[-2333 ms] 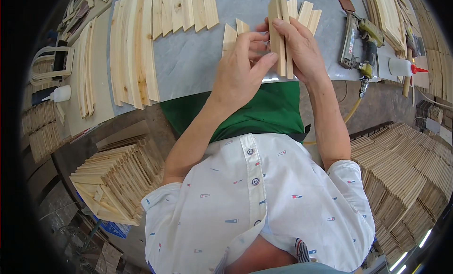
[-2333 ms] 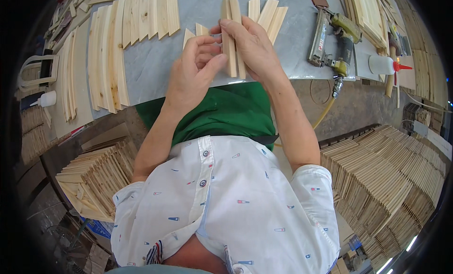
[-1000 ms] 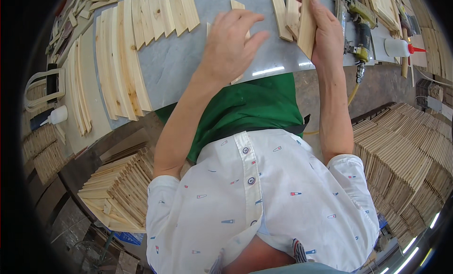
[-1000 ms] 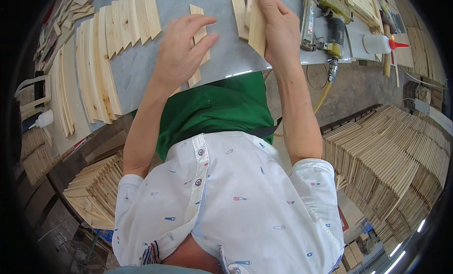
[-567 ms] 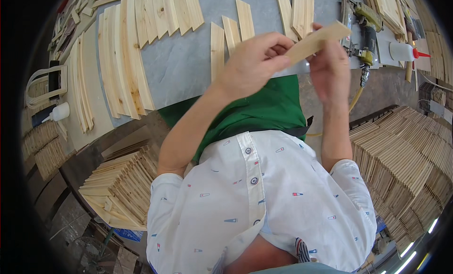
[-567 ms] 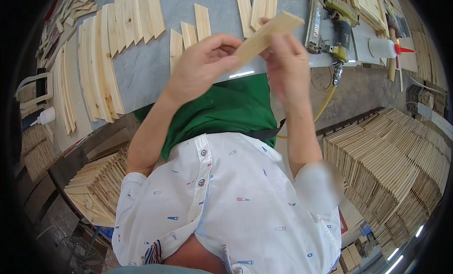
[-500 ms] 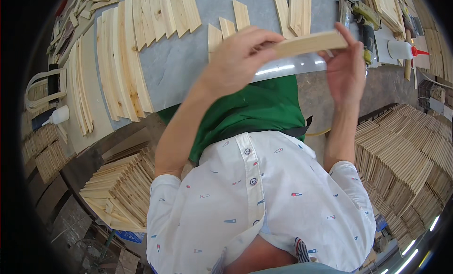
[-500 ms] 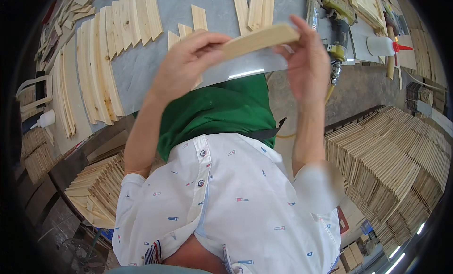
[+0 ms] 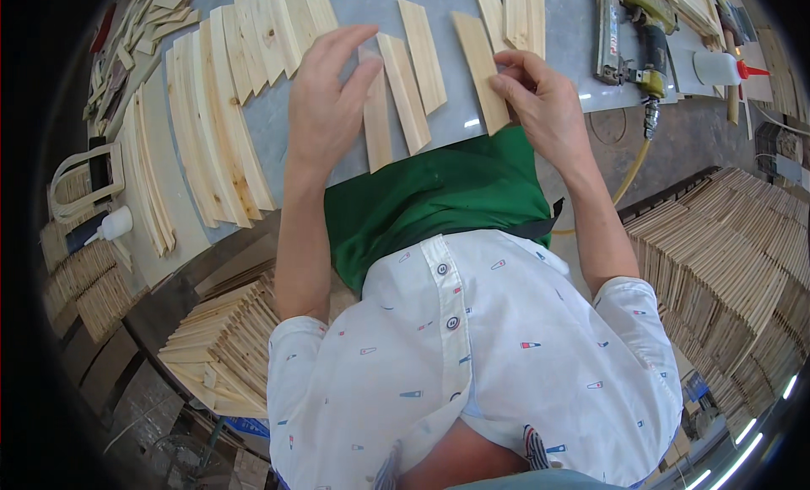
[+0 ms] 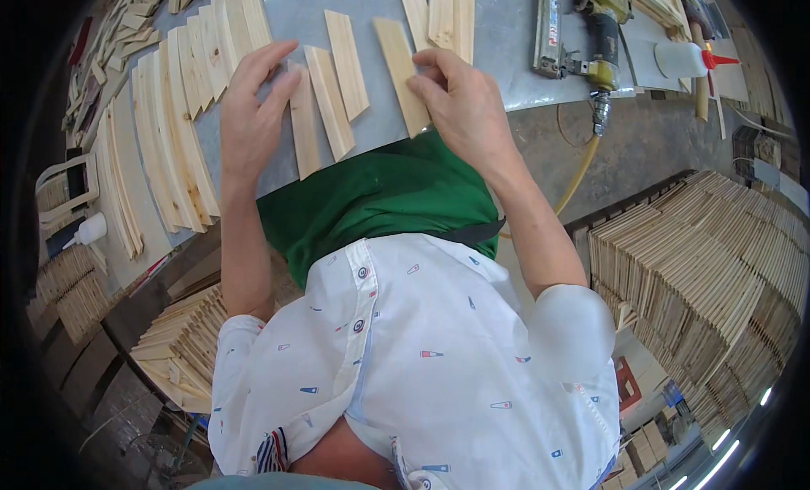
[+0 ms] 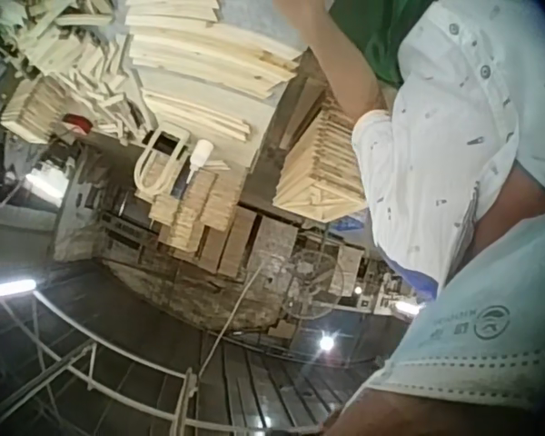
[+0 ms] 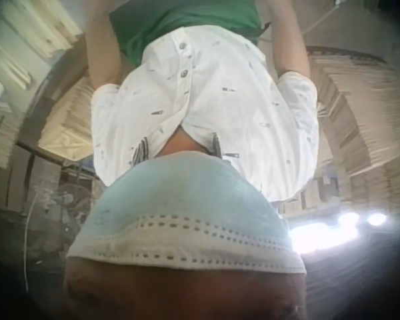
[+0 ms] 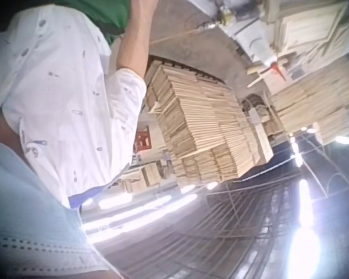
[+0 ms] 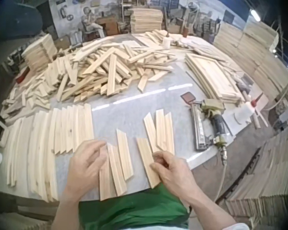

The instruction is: Assembling wooden frames or structures using a pneumatic staple gun and organizing wooden slats on a workbench.

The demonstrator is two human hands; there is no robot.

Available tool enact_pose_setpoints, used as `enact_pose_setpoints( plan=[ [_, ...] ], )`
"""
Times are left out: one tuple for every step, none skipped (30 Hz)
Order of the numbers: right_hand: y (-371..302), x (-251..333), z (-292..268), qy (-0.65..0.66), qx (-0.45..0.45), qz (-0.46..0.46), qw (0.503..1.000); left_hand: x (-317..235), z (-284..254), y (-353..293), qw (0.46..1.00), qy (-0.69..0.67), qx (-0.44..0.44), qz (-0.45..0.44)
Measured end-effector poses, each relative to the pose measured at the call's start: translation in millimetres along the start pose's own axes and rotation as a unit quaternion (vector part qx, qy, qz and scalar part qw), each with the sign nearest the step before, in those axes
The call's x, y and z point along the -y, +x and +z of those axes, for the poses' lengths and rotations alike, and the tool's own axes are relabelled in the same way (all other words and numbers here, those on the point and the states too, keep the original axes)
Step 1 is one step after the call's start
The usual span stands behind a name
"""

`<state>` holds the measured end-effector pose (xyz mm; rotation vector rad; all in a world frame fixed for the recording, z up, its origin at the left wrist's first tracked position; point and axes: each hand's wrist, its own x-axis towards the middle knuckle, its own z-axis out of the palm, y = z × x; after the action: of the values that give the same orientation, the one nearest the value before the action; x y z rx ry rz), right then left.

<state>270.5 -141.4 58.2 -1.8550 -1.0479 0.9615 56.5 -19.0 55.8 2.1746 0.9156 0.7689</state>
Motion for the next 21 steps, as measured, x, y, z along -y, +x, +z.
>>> enact_pose_setpoints(
  plan=[
    [2, 1, 4, -0.015, -0.012, -0.013, 1.0, 6, -4, -11, 0.998, 0.061, -0.004, 0.005],
    [4, 1, 8, -0.03, -0.024, -0.027, 0.999, 7, -6, -18, 0.992, 0.122, -0.009, 0.011],
    [6, 1, 12, -0.046, -0.036, -0.041, 0.997, 5, -7, -26, 0.992, 0.124, -0.008, 0.01],
    [10, 0, 15, -0.045, -0.035, -0.04, 0.998, -1, -6, -36, 0.99, 0.141, 0.012, -0.001],
    [14, -1, 18, -0.063, -0.043, -0.076, 0.994, -9, -5, -46, 0.987, 0.157, 0.032, -0.013],
    [17, -4, 21, -0.081, -0.051, -0.111, 0.989, -15, -3, -53, 0.983, 0.172, 0.052, -0.024],
    [20, -3, 23, -0.099, -0.059, -0.147, 0.982, -20, -3, -57, 0.983, 0.173, 0.051, -0.025],
    [22, -3, 24, -0.099, -0.058, -0.148, 0.982, -25, -3, -60, 0.984, 0.158, 0.063, -0.046],
    [23, -4, 26, -0.124, -0.065, -0.169, 0.976, -28, -2, -61, 0.985, 0.142, 0.075, -0.065],
    [24, -6, 26, -0.15, -0.073, -0.19, 0.967, -29, 0, -62, 0.985, 0.124, 0.086, -0.084],
    [24, -5, 26, -0.177, -0.081, -0.211, 0.958, -28, 3, -63, 0.986, 0.12, 0.086, -0.082],
    [24, -5, 25, -0.181, -0.084, -0.21, 0.957, -26, 6, -64, 0.988, 0.11, 0.07, -0.079],
    [23, -4, 24, -0.187, -0.071, -0.212, 0.957, -25, 10, -64, 0.991, 0.1, 0.055, -0.075],
    [22, -3, 22, -0.193, -0.058, -0.214, 0.956, -25, 13, -63, 0.993, 0.089, 0.039, -0.072],
    [22, -2, 20, -0.198, -0.044, -0.216, 0.955, -25, 15, -62, 0.993, 0.085, 0.038, -0.068],
    [23, -2, 15, -0.202, -0.048, -0.217, 0.954, -25, 17, -62, 0.993, 0.093, 0.032, -0.068],
    [25, -1, 8, -0.183, -0.083, -0.201, 0.959, -26, 18, -62, 0.992, 0.101, 0.025, -0.067],
    [27, 1, 1, -0.164, -0.118, -0.185, 0.962, -27, 19, -62, 0.992, 0.11, 0.018, -0.066],
    [29, 2, -4, -0.144, -0.153, -0.17, 0.963, -27, 19, -62, 0.992, 0.108, 0.015, -0.063],
    [34, 0, -8, -0.146, -0.158, -0.172, 0.961, -28, 20, -60, 0.992, 0.108, 0.015, -0.059],
    [40, -5, -12, -0.208, -0.175, -0.17, 0.947, -28, 21, -58, 0.992, 0.109, 0.014, -0.055]
  ],
)
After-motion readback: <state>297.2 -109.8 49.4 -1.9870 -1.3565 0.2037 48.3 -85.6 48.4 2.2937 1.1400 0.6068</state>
